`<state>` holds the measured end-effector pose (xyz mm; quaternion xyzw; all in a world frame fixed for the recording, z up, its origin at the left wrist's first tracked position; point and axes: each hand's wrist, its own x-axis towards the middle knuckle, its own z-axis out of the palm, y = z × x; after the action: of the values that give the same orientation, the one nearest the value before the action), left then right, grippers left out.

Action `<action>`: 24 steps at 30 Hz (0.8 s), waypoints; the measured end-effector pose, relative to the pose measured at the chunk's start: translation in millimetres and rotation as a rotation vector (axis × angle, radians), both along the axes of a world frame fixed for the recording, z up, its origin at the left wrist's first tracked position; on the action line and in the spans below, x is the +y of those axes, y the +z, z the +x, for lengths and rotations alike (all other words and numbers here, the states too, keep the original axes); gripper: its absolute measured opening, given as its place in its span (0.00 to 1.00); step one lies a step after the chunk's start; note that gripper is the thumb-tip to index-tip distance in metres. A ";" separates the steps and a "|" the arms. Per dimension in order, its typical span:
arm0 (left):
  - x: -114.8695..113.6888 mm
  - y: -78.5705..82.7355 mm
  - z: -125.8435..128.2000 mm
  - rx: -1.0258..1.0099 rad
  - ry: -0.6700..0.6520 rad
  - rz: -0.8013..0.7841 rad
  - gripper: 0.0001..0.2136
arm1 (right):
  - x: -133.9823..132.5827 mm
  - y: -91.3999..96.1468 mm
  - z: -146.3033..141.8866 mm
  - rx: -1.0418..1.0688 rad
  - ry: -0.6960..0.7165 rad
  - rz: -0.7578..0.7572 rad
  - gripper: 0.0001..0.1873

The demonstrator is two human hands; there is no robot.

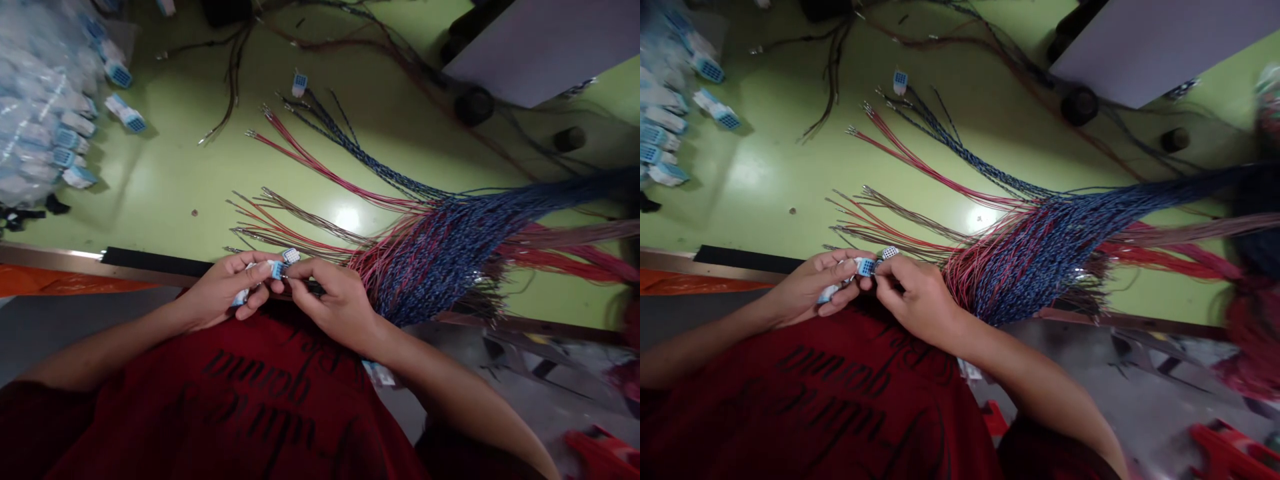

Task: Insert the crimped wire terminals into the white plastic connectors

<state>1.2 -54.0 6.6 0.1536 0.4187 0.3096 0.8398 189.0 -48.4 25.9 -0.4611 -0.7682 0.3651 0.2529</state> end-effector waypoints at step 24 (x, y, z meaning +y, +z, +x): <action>-2.8 1.3 4.3 0.076 -0.060 0.078 0.13 | -4.3 -3.9 0.6 -0.066 0.043 -0.013 0.06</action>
<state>5.5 -56.8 8.0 0.2104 0.4331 0.2941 0.8256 189.6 -52.7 22.0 -0.4578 -0.7836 0.3599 0.2166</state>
